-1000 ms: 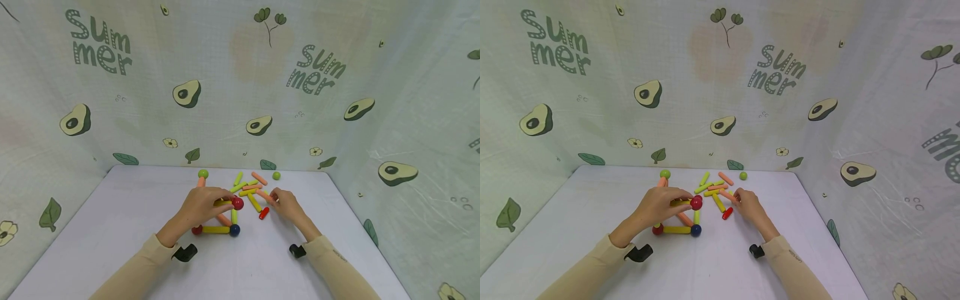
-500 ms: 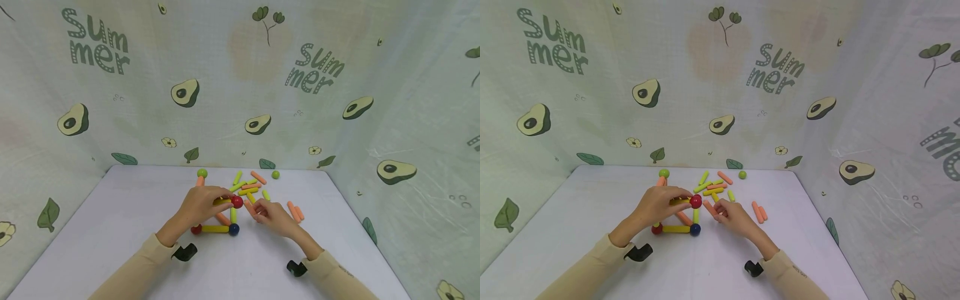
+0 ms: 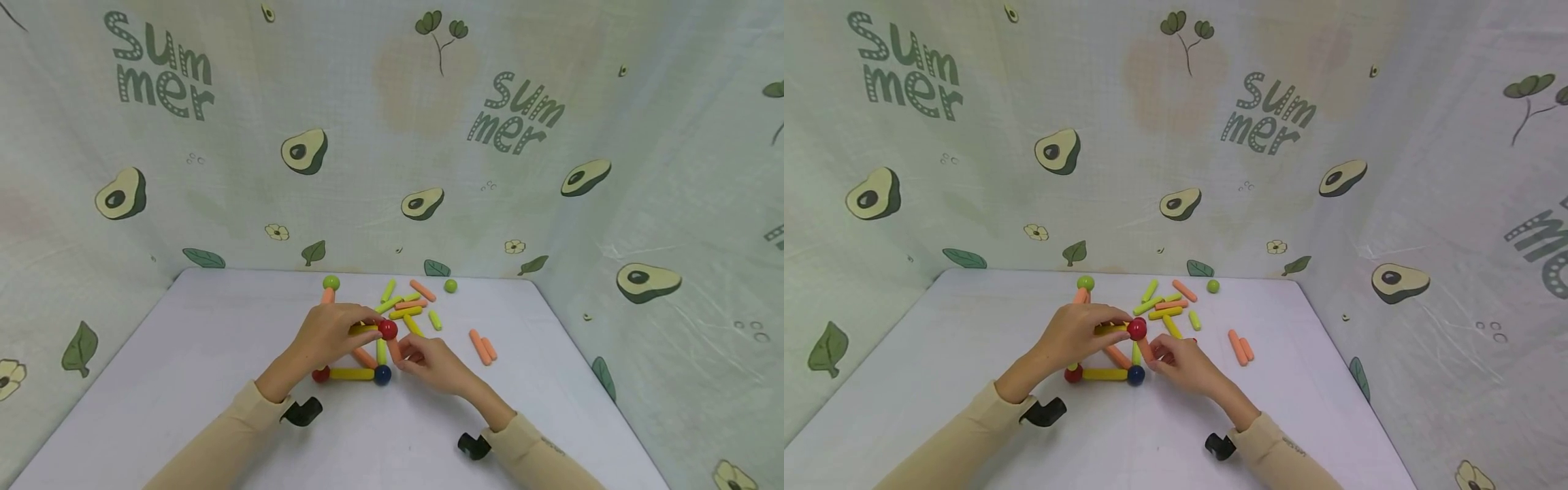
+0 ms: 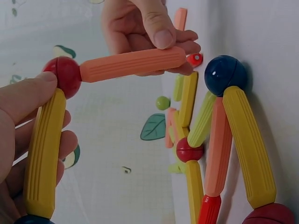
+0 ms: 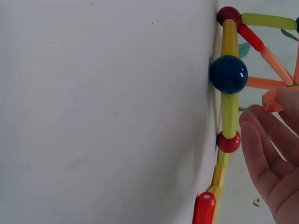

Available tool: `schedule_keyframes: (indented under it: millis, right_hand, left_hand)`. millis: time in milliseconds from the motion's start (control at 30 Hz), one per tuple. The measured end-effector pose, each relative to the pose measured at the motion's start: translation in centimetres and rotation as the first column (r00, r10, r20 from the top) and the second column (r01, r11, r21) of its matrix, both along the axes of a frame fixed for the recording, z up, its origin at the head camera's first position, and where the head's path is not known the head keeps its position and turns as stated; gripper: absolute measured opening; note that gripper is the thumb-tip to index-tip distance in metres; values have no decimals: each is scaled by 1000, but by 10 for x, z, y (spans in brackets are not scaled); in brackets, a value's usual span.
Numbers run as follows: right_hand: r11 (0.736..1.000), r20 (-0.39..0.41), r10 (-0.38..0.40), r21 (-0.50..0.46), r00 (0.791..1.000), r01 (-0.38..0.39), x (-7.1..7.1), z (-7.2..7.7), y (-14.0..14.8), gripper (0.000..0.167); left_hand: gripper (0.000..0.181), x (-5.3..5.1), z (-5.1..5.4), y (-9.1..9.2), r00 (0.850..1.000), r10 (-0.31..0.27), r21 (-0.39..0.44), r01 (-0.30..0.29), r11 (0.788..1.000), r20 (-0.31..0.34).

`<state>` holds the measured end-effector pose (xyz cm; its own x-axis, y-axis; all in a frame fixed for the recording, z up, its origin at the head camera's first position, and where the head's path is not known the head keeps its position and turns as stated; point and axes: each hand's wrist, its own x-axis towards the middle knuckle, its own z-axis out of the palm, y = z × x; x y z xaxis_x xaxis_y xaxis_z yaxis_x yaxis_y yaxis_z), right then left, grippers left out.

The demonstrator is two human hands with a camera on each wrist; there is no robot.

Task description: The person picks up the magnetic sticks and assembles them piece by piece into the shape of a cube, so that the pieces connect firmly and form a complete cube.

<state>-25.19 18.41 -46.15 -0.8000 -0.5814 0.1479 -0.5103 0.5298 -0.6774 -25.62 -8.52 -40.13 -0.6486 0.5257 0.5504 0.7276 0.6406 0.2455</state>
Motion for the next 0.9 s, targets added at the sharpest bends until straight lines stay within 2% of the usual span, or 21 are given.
schedule_keyframes:
  millis: [200,467,667,800,900]
  right_hand:
    - [1000,-14,-2,-6,1000,2,-3,-3,-8,10]
    - [1000,26,4,-22,1000,-3,-3,-9,-15,8]
    - [999,21,12,-47,1000,-11,-2,-11,-20,10]
    - [999,18,3,-49,1000,-2,-2,-11,-22,12]
    - [999,10,-10,-36,1000,10,-3,-11,-24,13]
  left_hand:
    - [28,-1,-1,0,1000,-13,-15,13,1000,-19]
    - [26,0,-2,1,999,-32,-21,32,999,37]
    - [28,1,-1,2,998,-49,-22,50,999,34]
    - [27,2,1,1,999,-38,-33,39,999,39]
    - [25,3,3,-4,1000,-14,-46,15,999,18]
